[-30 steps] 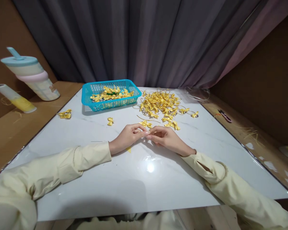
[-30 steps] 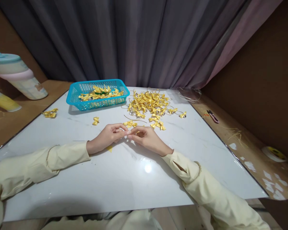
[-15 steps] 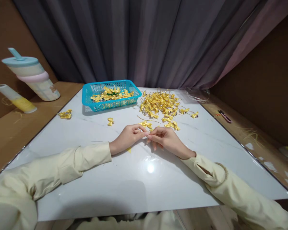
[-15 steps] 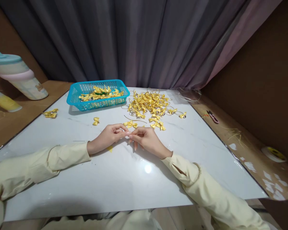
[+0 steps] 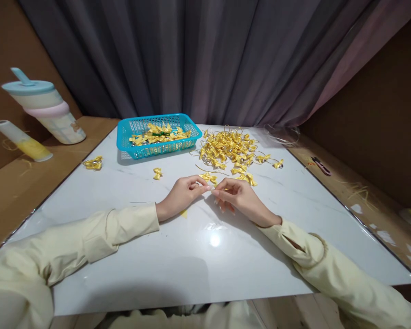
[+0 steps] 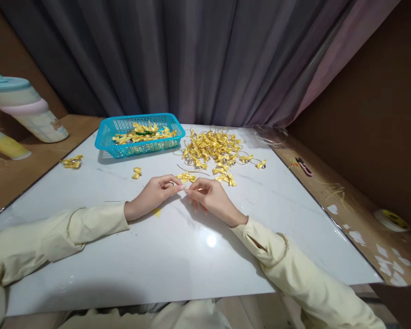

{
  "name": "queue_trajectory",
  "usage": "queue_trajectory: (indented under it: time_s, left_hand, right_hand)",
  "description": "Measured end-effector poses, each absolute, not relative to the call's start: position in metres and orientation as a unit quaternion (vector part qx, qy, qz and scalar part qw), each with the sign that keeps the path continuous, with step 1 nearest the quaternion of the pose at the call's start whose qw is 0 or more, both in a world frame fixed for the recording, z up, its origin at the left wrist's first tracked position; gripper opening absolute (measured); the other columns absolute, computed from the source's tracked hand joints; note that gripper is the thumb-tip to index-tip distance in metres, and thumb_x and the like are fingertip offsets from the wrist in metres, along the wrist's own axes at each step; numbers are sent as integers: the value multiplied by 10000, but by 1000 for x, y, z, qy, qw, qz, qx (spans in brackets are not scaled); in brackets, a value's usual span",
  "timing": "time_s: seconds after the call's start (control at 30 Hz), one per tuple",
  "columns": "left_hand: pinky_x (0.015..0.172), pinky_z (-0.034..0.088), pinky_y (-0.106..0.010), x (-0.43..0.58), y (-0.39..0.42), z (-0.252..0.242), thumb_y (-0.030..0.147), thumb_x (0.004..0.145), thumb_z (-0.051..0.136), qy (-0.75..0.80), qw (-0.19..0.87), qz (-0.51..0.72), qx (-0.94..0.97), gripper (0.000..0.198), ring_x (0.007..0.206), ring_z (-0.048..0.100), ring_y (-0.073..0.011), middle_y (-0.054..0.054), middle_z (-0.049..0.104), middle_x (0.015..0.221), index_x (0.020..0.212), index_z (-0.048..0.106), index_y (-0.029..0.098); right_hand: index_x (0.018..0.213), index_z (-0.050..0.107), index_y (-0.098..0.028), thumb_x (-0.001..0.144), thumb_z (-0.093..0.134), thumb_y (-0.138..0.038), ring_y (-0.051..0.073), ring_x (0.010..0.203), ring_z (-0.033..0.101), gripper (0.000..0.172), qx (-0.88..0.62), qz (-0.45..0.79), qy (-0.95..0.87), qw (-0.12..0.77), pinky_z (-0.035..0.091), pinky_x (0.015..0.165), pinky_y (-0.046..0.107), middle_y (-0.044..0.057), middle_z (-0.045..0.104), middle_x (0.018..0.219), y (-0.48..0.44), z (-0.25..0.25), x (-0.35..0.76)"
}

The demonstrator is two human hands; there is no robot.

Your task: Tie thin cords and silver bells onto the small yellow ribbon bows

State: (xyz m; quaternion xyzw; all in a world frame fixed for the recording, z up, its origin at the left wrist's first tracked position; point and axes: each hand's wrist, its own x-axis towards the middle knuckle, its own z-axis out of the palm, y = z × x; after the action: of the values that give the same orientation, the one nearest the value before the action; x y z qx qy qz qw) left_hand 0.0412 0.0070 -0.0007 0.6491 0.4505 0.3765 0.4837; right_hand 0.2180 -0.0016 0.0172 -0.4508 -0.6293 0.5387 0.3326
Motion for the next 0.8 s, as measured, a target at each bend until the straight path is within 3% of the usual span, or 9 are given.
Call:
queue_trajectory:
  time_s: [0.1, 0.27, 0.8]
  left_hand:
    - [463, 223, -200, 42, 8, -2, 338, 765, 607, 451, 494, 382, 637, 203, 488, 321, -73, 51, 458, 536, 740, 598, 137]
    - [500, 294, -198, 42, 7, -2, 347, 760, 615, 443, 513, 384, 627, 213, 528, 430, -83, 25, 563, 599, 740, 596, 136]
    - [555, 339, -216, 43, 7, 2, 344, 747, 616, 449, 504, 375, 635, 222, 593, 475, -100, -1, 595, 660, 718, 614, 124]
  right_hand:
    - [806, 595, -134, 738, 647, -308, 57, 357, 426, 194, -466, 530, -636, 312, 346, 331, 159, -29, 563, 500, -3, 22, 219]
    - [935, 660, -112, 777, 610, -338, 54, 345, 408, 281, -475, 510, -659, 282, 351, 354, 171, -6, 593, 523, -4, 21, 218]
    - [852, 681, -131, 843, 486, -259, 61, 371, 425, 232, -468, 386, -734, 306, 386, 433, 185, -1, 627, 540, -6, 10, 218]
